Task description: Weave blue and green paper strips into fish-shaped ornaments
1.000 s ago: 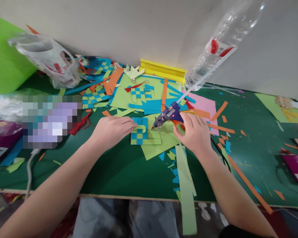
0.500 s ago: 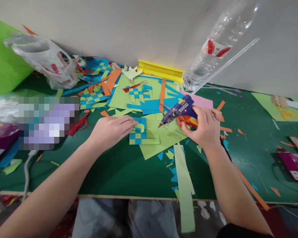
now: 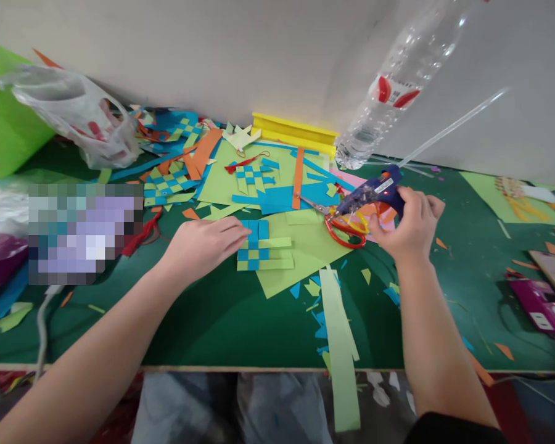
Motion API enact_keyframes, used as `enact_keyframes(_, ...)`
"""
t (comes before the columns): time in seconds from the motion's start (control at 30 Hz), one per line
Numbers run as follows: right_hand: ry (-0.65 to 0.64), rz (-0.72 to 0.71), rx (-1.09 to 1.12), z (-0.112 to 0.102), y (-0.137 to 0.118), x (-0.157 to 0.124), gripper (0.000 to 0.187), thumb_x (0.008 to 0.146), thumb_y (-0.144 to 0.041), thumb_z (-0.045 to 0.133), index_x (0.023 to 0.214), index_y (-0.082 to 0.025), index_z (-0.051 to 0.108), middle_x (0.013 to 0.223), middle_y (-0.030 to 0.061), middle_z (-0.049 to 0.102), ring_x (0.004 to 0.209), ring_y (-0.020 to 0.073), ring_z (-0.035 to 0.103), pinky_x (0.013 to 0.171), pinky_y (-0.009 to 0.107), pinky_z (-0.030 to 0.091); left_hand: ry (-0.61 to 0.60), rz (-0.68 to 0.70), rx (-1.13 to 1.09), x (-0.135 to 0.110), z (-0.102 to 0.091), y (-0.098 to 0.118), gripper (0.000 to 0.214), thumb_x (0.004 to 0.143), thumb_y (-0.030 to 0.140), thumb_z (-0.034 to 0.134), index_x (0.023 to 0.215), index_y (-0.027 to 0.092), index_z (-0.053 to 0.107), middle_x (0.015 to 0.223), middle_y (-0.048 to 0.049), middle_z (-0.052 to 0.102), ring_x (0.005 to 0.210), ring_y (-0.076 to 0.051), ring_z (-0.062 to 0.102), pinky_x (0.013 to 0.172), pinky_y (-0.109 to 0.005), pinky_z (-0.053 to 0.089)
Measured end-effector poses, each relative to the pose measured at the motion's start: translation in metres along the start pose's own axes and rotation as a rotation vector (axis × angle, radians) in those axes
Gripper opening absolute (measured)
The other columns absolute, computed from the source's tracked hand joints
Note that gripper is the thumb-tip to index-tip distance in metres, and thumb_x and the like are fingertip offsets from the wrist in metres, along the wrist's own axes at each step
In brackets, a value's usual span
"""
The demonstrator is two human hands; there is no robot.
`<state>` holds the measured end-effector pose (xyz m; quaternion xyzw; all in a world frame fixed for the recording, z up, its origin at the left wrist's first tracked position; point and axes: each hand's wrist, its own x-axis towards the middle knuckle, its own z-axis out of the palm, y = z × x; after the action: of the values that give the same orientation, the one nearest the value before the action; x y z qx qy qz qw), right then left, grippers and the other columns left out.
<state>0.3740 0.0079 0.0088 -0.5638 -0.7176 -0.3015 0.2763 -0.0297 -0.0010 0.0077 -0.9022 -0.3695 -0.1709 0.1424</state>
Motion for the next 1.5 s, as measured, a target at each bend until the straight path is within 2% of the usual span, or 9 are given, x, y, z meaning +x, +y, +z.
enact_keyframes(0.27,-0.114,0.403,-0.051,0.021,0.018,0.001,0.058,0.081,-0.043,0.051,0.129,-0.011,0.043,0.122,0.0211,0.06,0.11,0.0349,0.059,0.093,0.049,0.042,-0.095,-0.016,-0.025,0.002,-0.004,0.003,0.029,0.099,0.031,0.043,0.095,0.022,0.071,0.094,-0.0011,0.073,0.071,-0.015,0.066,0.052,-0.029,0.037)
enact_keyframes(0.5,-0.289,0.778,-0.037,0.047,0.03,0.02,0.056,0.083,-0.048,0.051,0.125,-0.01,0.049,0.119,0.0255,0.06,0.1,0.0382,0.062,0.081,0.049,0.047,-0.096,-0.019,-0.019,0.002,-0.003,0.003,0.03,0.098,0.032,0.043,0.092,0.022,0.071,0.089,-0.0007,0.072,0.068,-0.015,0.065,0.051,-0.028,0.035)
enact_keyframes(0.77,-0.5,0.921,-0.012,0.083,0.045,0.041,0.063,0.084,-0.05,0.055,0.124,-0.002,0.05,0.119,0.0308,0.057,0.108,0.041,0.059,0.085,0.053,0.046,-0.129,-0.028,-0.016,0.004,-0.002,0.004,0.03,0.098,0.03,0.043,0.092,0.022,0.07,0.09,-0.0006,0.071,0.065,-0.014,0.063,0.049,-0.028,0.033)
enact_keyframes(0.97,-0.458,0.801,-0.047,0.089,0.046,0.046,0.056,0.083,-0.042,0.059,0.121,-0.002,0.051,0.124,0.0303,0.054,0.121,0.0415,0.049,0.095,0.055,0.04,-0.188,-0.057,0.006,0.004,-0.003,0.003,0.033,0.099,0.032,0.039,0.093,0.023,0.071,0.091,-0.0009,0.07,0.065,-0.014,0.062,0.049,-0.029,0.033)
enact_keyframes(1.07,-0.309,0.645,-0.064,0.07,0.031,0.055,0.045,0.083,-0.036,0.057,0.119,-0.009,0.052,0.125,0.0252,0.054,0.124,0.0383,0.045,0.096,0.054,0.04,-0.207,-0.08,0.011,0.005,-0.005,0.003,0.035,0.1,0.033,0.037,0.093,0.023,0.07,0.09,-0.0014,0.069,0.063,-0.014,0.06,0.049,-0.029,0.033)
enact_keyframes(1.13,-0.249,0.507,0.041,0.05,0.013,0.059,0.039,0.087,-0.033,0.052,0.121,-0.015,0.049,0.114,0.0179,0.061,0.113,0.0313,0.054,0.092,0.048,0.043,-0.227,-0.104,0.008,0.005,-0.006,0.004,0.036,0.1,0.033,0.036,0.095,0.023,0.071,0.092,-0.0024,0.069,0.063,-0.014,0.06,0.049,-0.029,0.033)
enact_keyframes(1.27,-0.434,0.369,0.231,0.013,-0.032,0.049,0.027,0.087,-0.037,0.051,0.108,-0.02,0.055,0.089,0.0077,0.067,0.081,0.0232,0.063,0.072,0.038,0.049,-0.281,-0.142,-0.015,0.007,-0.006,0.006,0.036,0.1,0.034,0.036,0.1,0.022,0.07,0.096,-0.0043,0.067,0.067,-0.015,0.062,0.048,-0.028,0.033)
enact_keyframes(1.33,-0.521,0.247,0.201,0.003,-0.051,0.035,0.024,0.085,-0.039,0.054,0.098,-0.02,0.059,0.096,0.0102,0.067,0.091,0.0268,0.063,0.075,0.04,0.05,-0.306,-0.154,-0.028,0.007,-0.006,0.006,0.035,0.099,0.034,0.037,0.102,0.022,0.07,0.097,-0.0048,0.067,0.069,-0.016,0.062,0.048,-0.028,0.032)
enact_keyframes(1.5,-0.526,0.103,0.099,0.0,-0.07,0.004,0.034,0.09,-0.039,0.047,0.11,-0.016,0.061,0.104,0.016,0.063,0.102,0.0327,0.059,0.077,0.045,0.051,-0.31,-0.158,-0.028,0.006,-0.004,0.006,0.032,0.098,0.035,0.04,0.102,0.023,0.07,0.097,-0.0048,0.067,0.07,-0.016,0.062,0.047,-0.027,0.032)
